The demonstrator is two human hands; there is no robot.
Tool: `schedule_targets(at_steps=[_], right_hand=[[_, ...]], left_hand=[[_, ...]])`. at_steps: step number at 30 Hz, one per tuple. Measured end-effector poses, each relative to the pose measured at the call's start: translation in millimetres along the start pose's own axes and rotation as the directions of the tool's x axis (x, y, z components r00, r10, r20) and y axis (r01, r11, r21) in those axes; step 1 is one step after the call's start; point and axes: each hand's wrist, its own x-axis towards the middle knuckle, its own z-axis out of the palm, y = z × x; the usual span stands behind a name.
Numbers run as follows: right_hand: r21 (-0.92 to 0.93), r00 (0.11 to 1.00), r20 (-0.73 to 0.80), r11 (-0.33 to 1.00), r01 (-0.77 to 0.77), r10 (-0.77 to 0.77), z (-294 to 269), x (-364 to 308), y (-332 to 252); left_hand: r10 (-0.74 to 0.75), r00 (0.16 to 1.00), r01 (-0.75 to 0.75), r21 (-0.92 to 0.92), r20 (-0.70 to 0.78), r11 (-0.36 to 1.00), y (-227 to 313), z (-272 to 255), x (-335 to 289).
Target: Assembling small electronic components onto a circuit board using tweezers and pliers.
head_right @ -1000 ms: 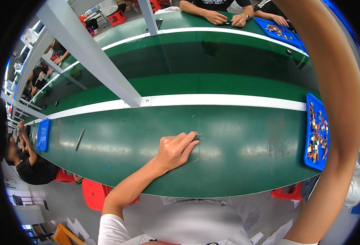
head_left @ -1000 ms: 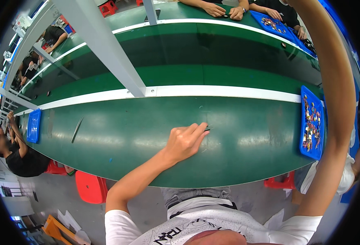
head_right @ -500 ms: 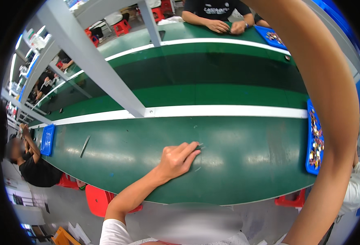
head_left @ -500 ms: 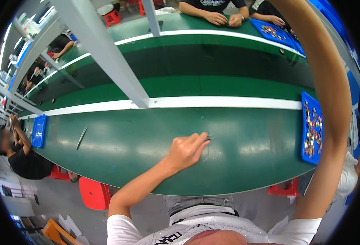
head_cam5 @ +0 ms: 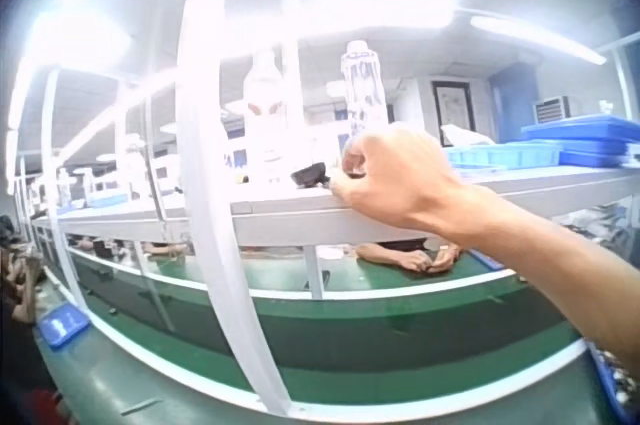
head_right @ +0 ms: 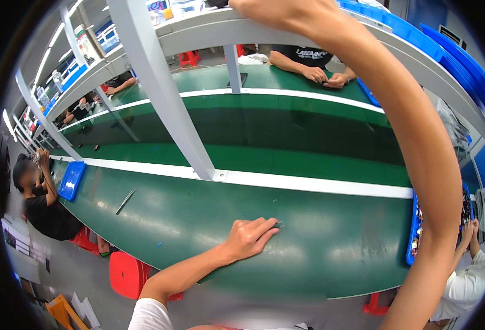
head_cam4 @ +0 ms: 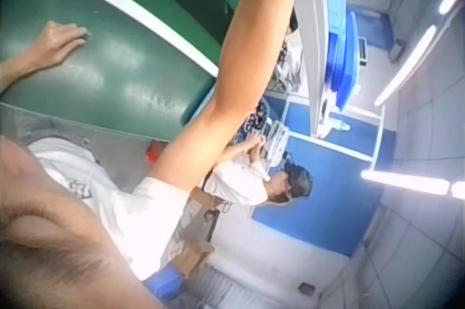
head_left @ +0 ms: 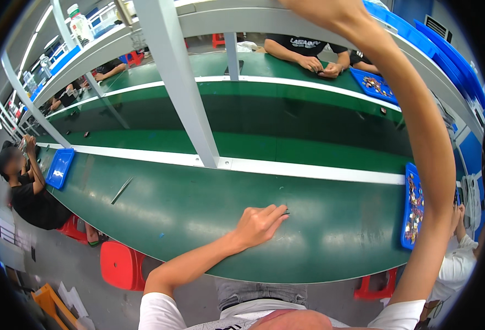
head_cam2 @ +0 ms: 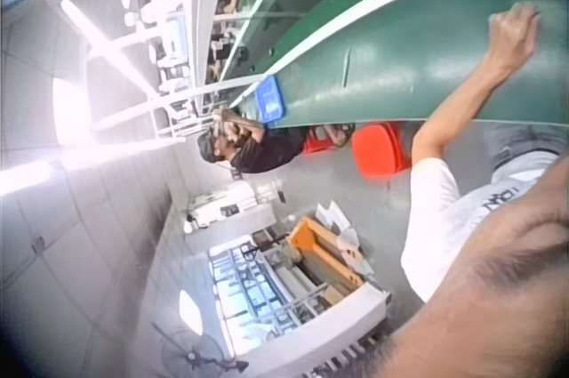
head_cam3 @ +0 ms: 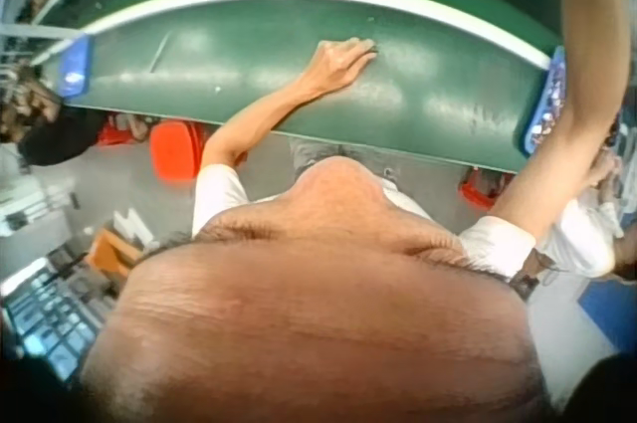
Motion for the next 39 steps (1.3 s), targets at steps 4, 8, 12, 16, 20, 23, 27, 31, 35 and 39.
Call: schedule_targets(at_steps=[4, 8, 12, 16, 20, 23, 27, 31, 35, 39], right_hand=[[0.115, 0.996, -0.078, 0.993, -0.033, 0.042, -19.5, -19.5, -42.0], [-0.071, 0.941, -0.065, 0.942, 0.328, -0.332, -86.9, -109.1, -22.3], [0.159, 0.936, 0.006, 0.925, 0.345, -0.351, -77.8, -220.3, -46.4], [0.401, 0.968, 0.246, 0.914, -0.054, -0.051, -42.4, -310.6, -53.6], [0.488, 0.828, 0.516, 0.719, -0.495, 0.22, -5.0, -381.3, -72.6], [0.514, 0.819, 0.531, 0.685, -0.516, 0.218, -1.5, -385.3, -85.7], [0.539, 0.803, 0.559, 0.645, -0.542, 0.207, -3.7, -390.7, -88.6], [0.594, 0.782, 0.61, 0.582, -0.555, 0.124, -1.7, -399.1, -89.2], [0.633, 0.782, 0.605, 0.504, -0.587, 0.151, -6.6, -405.6, -94.2], [0.639, 0.765, 0.631, 0.472, -0.608, 0.13, -7.5, -403.0, -88.2]], left_hand=[[-0.045, 0.998, 0.045, -0.002, -0.048, 0.999, -8.1, -16.9, -5.4], [-0.004, 0.999, 0.003, -0.04, -0.039, 0.999, 2.8, -4.2, 9.7], [-0.065, 0.996, 0.064, -0.011, -0.065, 0.998, -10.5, -12.1, -5.3], [-0.095, 0.97, 0.072, -0.106, -0.224, 0.992, -1.7, -7.5, 9.0], [-0.167, 0.972, 0.149, -0.114, -0.163, 0.982, -2.4, -7.6, 6.1], [-0.294, 0.951, 0.25, -0.324, -0.094, 0.912, -4.0, -4.8, -0.7], [-0.418, 0.907, 0.359, -0.604, 0.047, 0.712, 22.1, -4.0, 21.1], [-0.435, 0.819, 0.467, -0.875, 0.374, 0.126, 34.9, 4.2, 34.7], [-0.435, 0.73, 0.538, -0.836, 0.527, -0.109, 53.6, 6.6, 48.2], [-0.466, 0.748, 0.537, -0.844, 0.472, 0.008, 35.4, 16.4, 38.6]])
